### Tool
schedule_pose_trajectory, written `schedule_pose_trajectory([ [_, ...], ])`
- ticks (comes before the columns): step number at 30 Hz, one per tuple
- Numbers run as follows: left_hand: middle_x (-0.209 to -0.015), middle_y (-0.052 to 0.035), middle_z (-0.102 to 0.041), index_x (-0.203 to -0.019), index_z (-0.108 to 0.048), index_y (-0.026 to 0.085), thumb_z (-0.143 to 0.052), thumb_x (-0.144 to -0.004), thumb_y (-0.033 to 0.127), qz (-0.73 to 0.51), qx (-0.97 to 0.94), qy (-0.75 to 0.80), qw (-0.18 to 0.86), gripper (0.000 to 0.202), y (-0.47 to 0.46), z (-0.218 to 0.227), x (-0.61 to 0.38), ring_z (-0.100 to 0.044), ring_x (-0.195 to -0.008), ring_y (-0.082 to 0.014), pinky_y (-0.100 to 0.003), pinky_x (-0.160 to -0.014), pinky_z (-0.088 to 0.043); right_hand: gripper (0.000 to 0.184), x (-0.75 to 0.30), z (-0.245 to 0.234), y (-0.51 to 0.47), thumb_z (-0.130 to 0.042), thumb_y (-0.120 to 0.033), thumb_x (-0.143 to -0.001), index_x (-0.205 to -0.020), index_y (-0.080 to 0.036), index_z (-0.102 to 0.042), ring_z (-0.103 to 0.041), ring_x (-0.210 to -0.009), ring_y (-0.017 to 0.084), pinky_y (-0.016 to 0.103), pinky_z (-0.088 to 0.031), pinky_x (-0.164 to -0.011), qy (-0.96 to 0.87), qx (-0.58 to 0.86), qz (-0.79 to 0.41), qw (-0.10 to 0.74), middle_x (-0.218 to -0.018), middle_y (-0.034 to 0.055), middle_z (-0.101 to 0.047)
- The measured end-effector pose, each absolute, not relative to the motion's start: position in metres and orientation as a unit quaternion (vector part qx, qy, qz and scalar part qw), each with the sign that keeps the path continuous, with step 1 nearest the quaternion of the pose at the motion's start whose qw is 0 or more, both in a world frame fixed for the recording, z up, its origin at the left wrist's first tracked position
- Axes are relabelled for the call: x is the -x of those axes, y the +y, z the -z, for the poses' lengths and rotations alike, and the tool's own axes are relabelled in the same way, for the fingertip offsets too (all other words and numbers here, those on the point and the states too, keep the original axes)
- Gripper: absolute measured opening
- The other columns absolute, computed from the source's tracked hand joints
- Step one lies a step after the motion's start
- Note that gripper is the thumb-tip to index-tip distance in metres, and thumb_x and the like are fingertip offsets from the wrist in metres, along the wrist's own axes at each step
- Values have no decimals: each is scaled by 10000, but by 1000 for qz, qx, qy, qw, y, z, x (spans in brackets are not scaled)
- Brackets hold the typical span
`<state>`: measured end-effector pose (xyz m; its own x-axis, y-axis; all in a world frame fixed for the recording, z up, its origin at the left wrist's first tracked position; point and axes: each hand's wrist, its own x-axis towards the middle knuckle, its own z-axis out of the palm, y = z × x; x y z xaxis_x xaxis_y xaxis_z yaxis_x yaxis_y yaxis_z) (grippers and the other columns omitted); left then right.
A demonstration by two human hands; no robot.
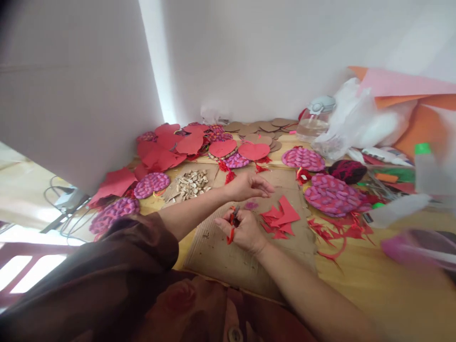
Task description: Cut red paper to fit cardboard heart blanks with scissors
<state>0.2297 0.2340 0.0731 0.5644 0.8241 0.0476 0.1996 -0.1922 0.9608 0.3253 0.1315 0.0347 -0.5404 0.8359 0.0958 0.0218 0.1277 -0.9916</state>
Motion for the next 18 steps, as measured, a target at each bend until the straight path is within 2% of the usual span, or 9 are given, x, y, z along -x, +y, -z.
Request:
schedule_pose_trajectory([
  [4,-667,5,-684,-861,-740,126,-784,-751,187,-330,-698,429,468,133,229,-65,-213,-625,-621,-105,-215,-615,-484,352,-327,-25,138,-707,-441,-841,-627,-199,-566,-427,-498,111,263,-345,-505,-681,325,-552,356,-542,-36,-495],
  [7,-598,11,-642,-894,-743,121,-726,-812,257,-353,-674,457,462,160,220,-62,-191,-592,-550,-109,-218,-561,-460,408,-327,-24,141,-649,-450,-892,-594,-200,-523,-432,-502,105,258,-357,-520,-690,329,-534,361,-546,-35,-486],
  [10,-757,-30,-720,-1003,-758,149,-675,-803,142,-404,-672,460,417,216,213,-61,-166,-660,-708,-128,-225,-673,-495,403,-328,-26,143,-626,-454,-906,-604,-197,-554,-479,-540,114,257,-384,-549,-693,340,-515,374,-579,-18,-527],
  [12,-919,-51,-750,-1025,-761,168,-662,-741,45,-446,-650,463,405,325,212,-59,-149,-675,-848,-138,-230,-762,-505,328,-327,-26,145,-619,-461,-905,-722,-191,-655,-557,-610,139,259,-421,-583,-690,350,-506,382,-651,7,-604],
  [13,-945,-54,-750,-1018,-760,165,-657,-726,32,-464,-632,471,405,337,213,-57,-140,-673,-857,-137,-230,-769,-507,302,-326,-26,146,-624,-469,-899,-809,-189,-696,-591,-648,153,262,-440,-600,-689,356,-501,384,-692,19,-639],
  [15,-854,-47,-733,-1007,-750,141,-657,-756,88,-489,-595,498,397,272,214,-53,-125,-652,-740,-122,-225,-696,-503,317,-326,-25,148,-637,-489,-886,-915,-187,-728,-615,-667,166,268,-459,-605,-690,373,-488,382,-721,30,-668],
  [18,-651,-4,-651,-957,-737,114,-658,-821,250,-509,-568,529,372,208,214,-45,-108,-563,-550,-102,-211,-548,-439,358,-327,-21,150,-643,-521,-878,-799,-181,-721,-578,-595,149,267,-448,-572,-705,392,-466,364,-662,27,-650],
])
